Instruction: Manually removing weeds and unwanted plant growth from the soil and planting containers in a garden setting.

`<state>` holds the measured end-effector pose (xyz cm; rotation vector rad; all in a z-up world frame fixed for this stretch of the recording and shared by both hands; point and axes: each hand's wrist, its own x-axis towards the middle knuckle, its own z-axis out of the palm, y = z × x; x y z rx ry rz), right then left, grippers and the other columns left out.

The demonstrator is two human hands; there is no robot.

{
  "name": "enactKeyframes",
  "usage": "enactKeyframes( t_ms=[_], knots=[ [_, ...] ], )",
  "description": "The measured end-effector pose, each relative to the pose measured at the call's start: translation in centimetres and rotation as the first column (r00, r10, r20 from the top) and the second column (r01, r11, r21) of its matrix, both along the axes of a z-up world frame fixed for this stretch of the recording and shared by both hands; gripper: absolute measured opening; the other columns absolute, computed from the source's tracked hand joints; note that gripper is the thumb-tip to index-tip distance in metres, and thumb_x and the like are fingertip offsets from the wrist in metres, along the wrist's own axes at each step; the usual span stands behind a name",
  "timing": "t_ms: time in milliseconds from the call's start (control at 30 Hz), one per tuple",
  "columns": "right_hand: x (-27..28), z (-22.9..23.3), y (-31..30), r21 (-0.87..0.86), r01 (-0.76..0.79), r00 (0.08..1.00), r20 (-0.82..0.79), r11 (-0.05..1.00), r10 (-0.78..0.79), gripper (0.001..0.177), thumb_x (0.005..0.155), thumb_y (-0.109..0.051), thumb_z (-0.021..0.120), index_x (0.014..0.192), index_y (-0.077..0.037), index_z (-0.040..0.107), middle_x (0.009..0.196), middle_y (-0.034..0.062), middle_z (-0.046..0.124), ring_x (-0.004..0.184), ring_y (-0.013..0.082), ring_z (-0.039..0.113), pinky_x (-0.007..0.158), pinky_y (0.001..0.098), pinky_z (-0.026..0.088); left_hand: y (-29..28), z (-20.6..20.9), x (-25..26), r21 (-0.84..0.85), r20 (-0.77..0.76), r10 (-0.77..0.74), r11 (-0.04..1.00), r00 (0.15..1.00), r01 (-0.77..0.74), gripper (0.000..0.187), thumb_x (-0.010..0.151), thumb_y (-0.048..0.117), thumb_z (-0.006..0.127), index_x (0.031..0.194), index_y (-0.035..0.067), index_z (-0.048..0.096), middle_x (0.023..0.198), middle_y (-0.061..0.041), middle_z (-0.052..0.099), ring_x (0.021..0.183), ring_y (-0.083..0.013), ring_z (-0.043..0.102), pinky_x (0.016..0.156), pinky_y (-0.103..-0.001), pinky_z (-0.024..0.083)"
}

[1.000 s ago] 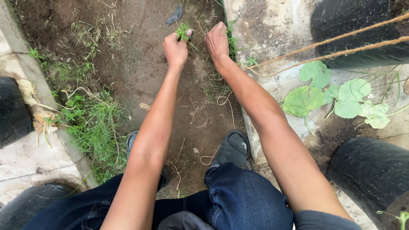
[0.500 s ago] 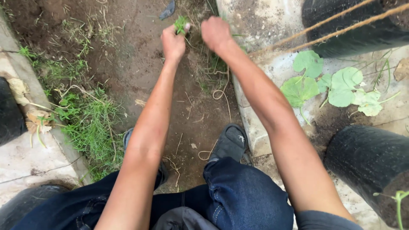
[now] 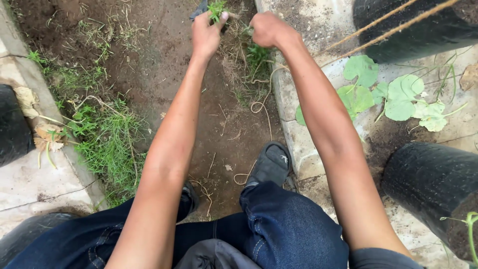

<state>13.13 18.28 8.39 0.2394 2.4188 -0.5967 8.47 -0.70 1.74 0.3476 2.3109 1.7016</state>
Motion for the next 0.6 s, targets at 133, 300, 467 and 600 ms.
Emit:
enactKeyframes(
  t_ms=[133, 300, 467, 600],
  knots=[
    [0.0, 1.5, 0.9, 0.096, -0.111, 0.991, -0.069, 0.989, 0.118, 0.026, 0.090, 0.004, 0.059, 0.111, 0.002, 0.075, 0.105, 0.0274, 0.072, 0.095, 0.0341, 0.070, 0.093, 0.0492, 0.056, 0.7, -1.5, -0.2, 0.182, -0.035, -0.106, 0.977, 0.994, 0.111, 0.029, 0.104, 0.035, 0.067, 0.111, 0.012, 0.083, 0.086, 0.001, 0.075, 0.071, -0.0086, 0.062, 0.065, -0.029, 0.053],
    [-0.4, 0.5, 0.7, -0.031, 0.029, 0.961, -0.272, 0.999, -0.036, 0.016, 0.085, -0.012, 0.073, 0.099, -0.004, 0.077, 0.088, 0.0181, 0.074, 0.078, 0.0249, 0.072, 0.077, 0.0433, 0.057, 1.8, -1.9, -0.5, 0.147, -0.064, -0.143, 0.977, 0.988, 0.151, 0.026, 0.104, 0.031, 0.066, 0.107, 0.009, 0.080, 0.089, 0.000, 0.077, 0.075, -0.0066, 0.067, 0.069, -0.027, 0.055],
    [-1.1, 2.6, -0.7, -0.125, 0.346, 0.918, -0.157, 0.930, -0.363, 0.032, 0.089, -0.041, 0.079, 0.092, -0.009, 0.076, 0.085, 0.0098, 0.076, 0.073, 0.0188, 0.069, 0.069, 0.0396, 0.053, 2.4, -2.0, -0.7, 0.052, 0.148, -0.056, 0.997, 0.987, 0.049, 0.032, 0.104, 0.029, 0.064, 0.091, 0.001, 0.073, 0.075, -0.005, 0.070, 0.063, -0.0086, 0.057, 0.059, -0.030, 0.046],
    [-4.2, -7.3, 2.0, -0.438, 0.274, 0.883, -0.239, 0.856, -0.405, 0.029, 0.092, -0.031, 0.075, 0.105, -0.005, 0.074, 0.097, 0.0102, 0.077, 0.086, 0.0180, 0.074, 0.080, 0.0375, 0.061, 2.0, -7.9, -2.8, 0.275, 0.191, -0.182, 0.953, 0.965, 0.125, 0.017, 0.097, 0.014, 0.060, 0.102, -0.001, 0.066, 0.085, -0.006, 0.066, 0.068, -0.0118, 0.055, 0.062, -0.030, 0.046]
  ],
)
